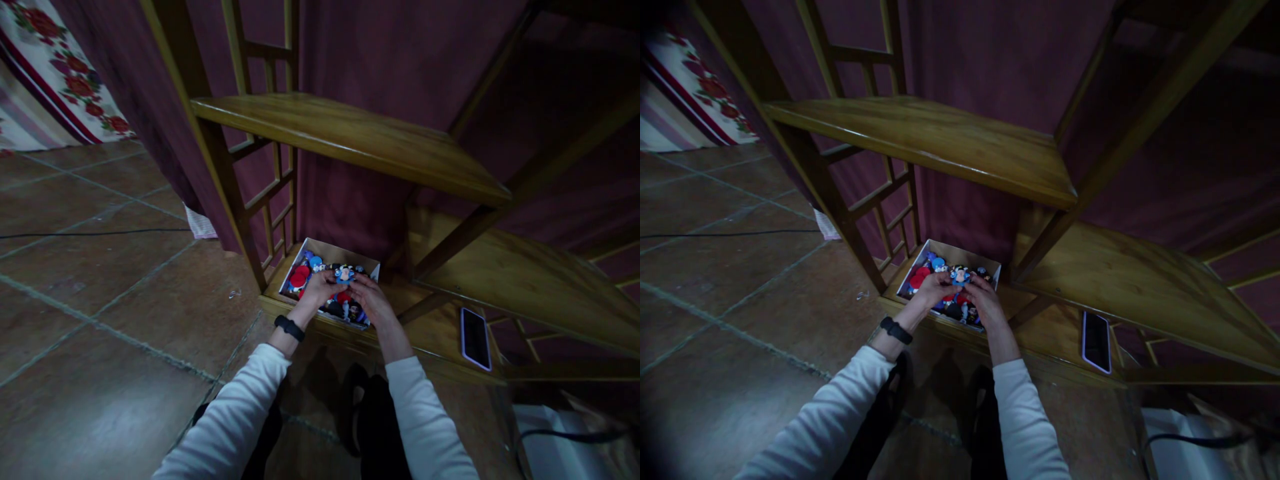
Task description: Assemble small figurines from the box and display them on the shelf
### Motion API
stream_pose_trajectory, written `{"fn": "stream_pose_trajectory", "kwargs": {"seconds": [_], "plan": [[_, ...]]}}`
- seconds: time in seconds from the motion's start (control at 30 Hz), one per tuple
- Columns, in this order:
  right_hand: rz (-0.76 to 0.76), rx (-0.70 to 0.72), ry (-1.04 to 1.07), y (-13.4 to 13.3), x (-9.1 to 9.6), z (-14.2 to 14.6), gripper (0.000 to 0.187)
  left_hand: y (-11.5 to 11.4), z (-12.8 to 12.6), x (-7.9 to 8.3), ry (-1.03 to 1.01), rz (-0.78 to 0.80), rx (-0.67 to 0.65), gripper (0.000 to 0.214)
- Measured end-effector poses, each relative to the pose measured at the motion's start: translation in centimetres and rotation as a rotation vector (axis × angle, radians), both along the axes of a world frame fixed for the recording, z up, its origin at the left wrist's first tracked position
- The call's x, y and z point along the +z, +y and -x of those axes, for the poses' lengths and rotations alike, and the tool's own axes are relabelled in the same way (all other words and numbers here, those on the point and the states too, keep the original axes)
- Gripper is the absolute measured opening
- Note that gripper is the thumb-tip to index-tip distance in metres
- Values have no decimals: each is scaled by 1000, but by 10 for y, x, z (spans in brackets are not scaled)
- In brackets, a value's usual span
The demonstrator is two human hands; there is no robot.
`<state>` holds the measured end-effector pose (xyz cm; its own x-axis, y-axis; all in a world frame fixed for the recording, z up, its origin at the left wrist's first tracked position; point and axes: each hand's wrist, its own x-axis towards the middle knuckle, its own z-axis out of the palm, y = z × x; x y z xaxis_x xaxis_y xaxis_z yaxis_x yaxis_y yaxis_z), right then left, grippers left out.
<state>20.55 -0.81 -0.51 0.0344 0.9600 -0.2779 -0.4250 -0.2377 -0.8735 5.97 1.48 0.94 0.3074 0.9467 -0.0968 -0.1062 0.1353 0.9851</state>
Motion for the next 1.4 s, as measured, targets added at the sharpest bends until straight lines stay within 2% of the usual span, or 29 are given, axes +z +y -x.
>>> {"fn": "stream_pose_trajectory", "kwargs": {"seconds": [0.23,0.43,0.63,0.9,1.07,1.23,1.4], "plan": [[-13,-14,-6,-1,2,2,33,4,-2,-6,-15,-39,5,35],[-38,16,-21,-1,1,4,37,9,-3,-19,144,-140,35,35],[-44,-10,-32,-1,-1,2,45,9,-5,-28,258,-285,76,47],[-77,-37,-62,-3,4,3,49,10,-5,-23,244,-322,66,41],[-83,-48,-70,-4,7,4,46,11,-5,-26,249,-345,59,39],[-61,-42,-40,-2,3,3,44,9,-4,-27,339,-396,58,41],[-54,-28,-23,0,-3,2,38,4,-2,-15,456,-372,56,40]]}}
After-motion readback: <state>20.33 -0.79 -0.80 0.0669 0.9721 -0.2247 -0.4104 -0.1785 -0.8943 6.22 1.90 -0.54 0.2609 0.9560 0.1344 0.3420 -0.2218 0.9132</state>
